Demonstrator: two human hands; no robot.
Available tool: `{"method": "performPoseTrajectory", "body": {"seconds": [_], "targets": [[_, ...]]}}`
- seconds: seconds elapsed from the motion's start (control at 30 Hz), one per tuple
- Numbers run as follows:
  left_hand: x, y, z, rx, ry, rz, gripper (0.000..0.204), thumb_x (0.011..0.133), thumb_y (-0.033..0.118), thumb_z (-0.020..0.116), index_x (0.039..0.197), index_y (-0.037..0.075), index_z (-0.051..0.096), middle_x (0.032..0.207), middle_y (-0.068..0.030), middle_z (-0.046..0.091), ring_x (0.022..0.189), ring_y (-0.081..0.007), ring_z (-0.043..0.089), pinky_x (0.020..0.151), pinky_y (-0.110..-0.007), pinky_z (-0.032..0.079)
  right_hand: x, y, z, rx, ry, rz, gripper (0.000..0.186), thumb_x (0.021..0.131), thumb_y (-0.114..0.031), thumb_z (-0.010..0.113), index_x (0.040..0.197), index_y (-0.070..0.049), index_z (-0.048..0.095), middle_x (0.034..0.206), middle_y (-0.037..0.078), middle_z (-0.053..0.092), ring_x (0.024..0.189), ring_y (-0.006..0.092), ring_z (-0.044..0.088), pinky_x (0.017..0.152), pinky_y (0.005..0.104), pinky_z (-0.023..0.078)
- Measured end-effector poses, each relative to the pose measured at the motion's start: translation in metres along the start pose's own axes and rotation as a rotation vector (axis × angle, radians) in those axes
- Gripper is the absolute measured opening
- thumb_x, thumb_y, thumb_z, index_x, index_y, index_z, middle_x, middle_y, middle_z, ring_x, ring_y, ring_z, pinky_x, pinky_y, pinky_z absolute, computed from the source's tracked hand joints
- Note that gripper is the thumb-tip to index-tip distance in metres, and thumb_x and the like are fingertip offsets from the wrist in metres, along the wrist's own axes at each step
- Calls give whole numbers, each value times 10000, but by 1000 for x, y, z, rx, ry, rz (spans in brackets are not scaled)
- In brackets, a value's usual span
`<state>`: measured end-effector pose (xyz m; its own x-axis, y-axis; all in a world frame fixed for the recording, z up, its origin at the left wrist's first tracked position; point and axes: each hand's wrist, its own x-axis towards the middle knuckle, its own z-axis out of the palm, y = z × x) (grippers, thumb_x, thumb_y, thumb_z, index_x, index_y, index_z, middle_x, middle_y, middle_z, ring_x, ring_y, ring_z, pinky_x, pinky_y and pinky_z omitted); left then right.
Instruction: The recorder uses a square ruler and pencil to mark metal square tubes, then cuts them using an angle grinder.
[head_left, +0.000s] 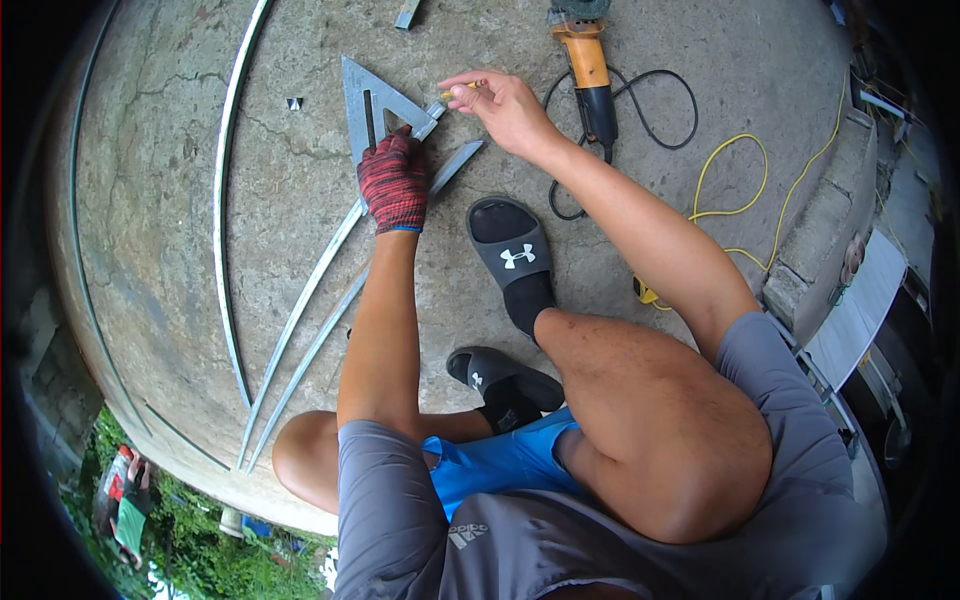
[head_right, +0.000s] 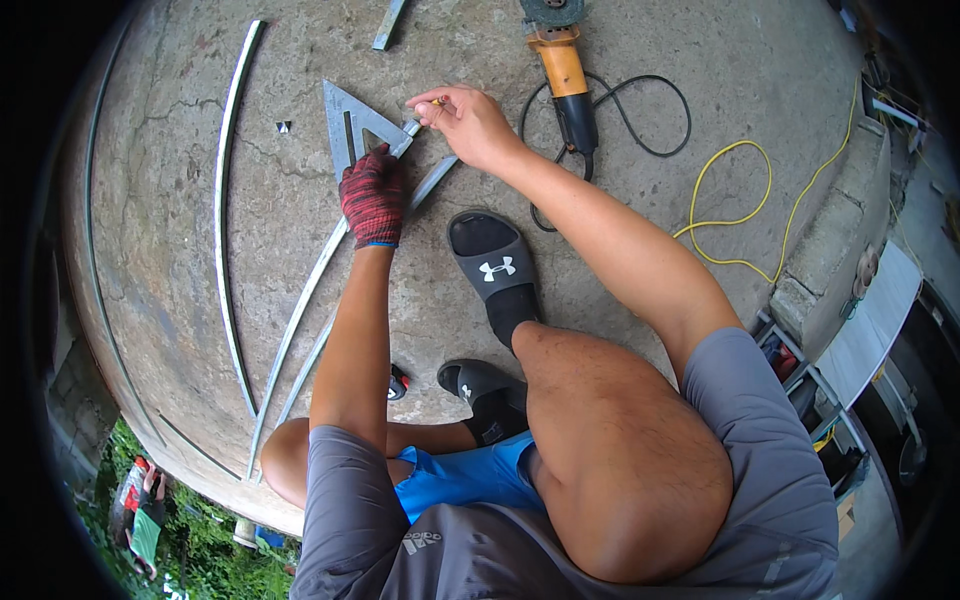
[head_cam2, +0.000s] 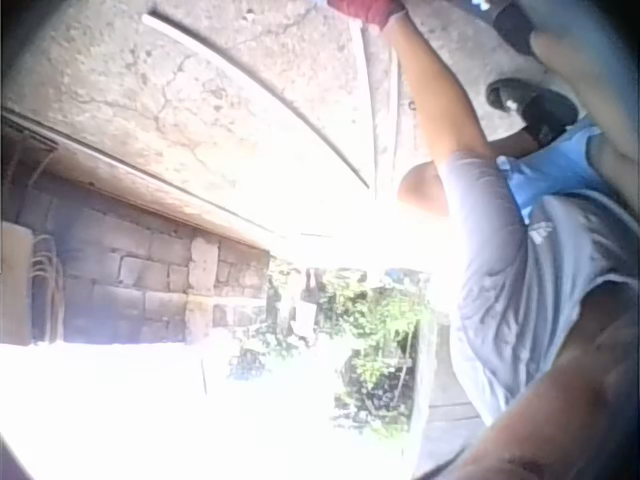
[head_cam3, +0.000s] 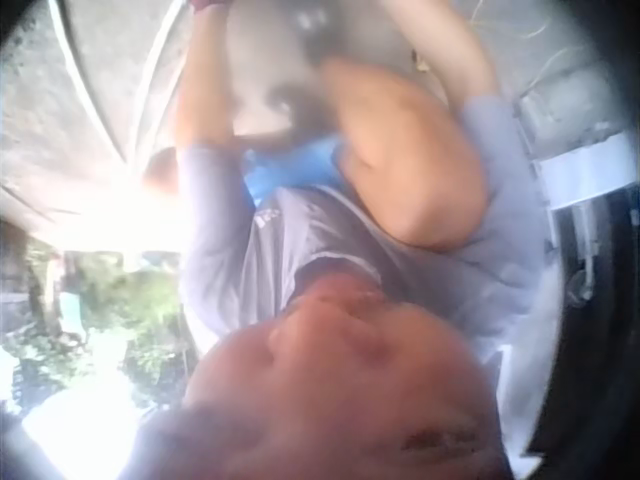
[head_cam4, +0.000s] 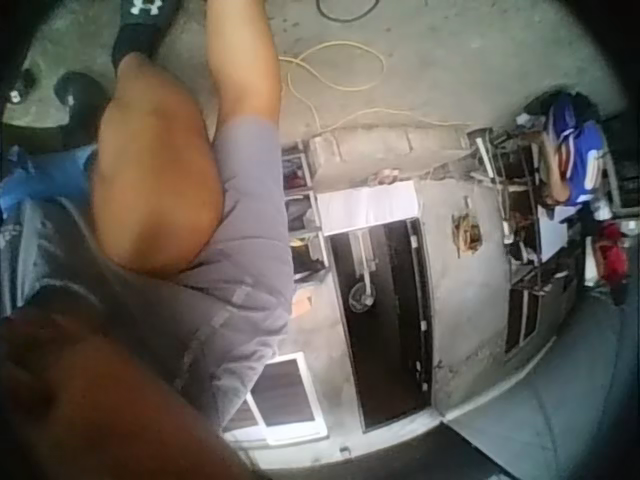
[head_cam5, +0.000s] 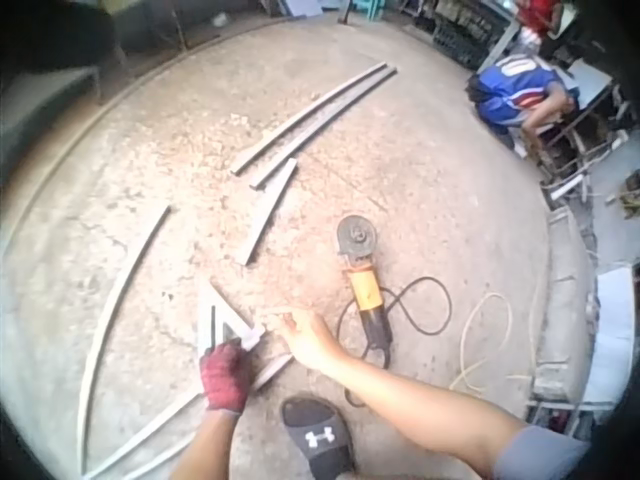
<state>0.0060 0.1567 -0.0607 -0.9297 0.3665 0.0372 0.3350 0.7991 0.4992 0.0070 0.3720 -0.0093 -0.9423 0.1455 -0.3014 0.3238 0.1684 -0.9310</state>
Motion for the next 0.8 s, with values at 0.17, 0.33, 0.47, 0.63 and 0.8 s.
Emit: {"method": "performPoseTrajectory", "body": {"seconds": [0.17, 0.33, 0.47, 0.63, 0.8], "targets": [[0, 0, 0, 47, -46, -11, 130, 855, 138, 714, 980, 157, 743, 1138, -54, 782, 926, -347, 687, 846, -452, 535, 0, -1, 3, -123, 4, -58, 279, 1050, -265, 665, 1200, -58, 774, 933, 110, 779, 857, 177, 715, 785, 333, 561], [1, 0, -1, 48, -45, 8, 127, 863, 146, 709, 985, 155, 744, 1132, -58, 782, 932, -338, 690, 854, -453, 531, -5, -8, 5, -216, 7, -57, 277, 1035, -286, 687, 1190, -80, 787, 817, 130, 728, 707, 189, 612, 701, 356, 522], [0, -5, 1, 34, -44, 18, 129, 860, 154, 716, 985, 157, 744, 1138, -57, 781, 943, -331, 695, 861, -452, 526, -5, -9, 5, -257, -16, -47, 276, 1041, -294, 672, 1193, -95, 788, 748, 137, 682, 674, 206, 602, 675, 373, 506], [0, -4, 0, 25, -36, 33, 126, 855, 159, 723, 979, 155, 740, 1132, -55, 783, 942, -332, 699, 860, -452, 524, -4, -1, 7, -249, -9, -90, 286, 1061, -295, 635, 1205, -96, 780, 738, 142, 674, 665, 233, 607, 682, 389, 508], [2, -6, 3, 38, -51, 34, 121, 852, 159, 726, 972, 152, 737, 1129, -57, 784, 936, -334, 701, 855, -455, 524, -3, 9, 10, -177, 15, -127, 283, 1073, -273, 607, 1227, -98, 768, 768, 151, 688, 691, 243, 635, 717, 392, 522]]}}
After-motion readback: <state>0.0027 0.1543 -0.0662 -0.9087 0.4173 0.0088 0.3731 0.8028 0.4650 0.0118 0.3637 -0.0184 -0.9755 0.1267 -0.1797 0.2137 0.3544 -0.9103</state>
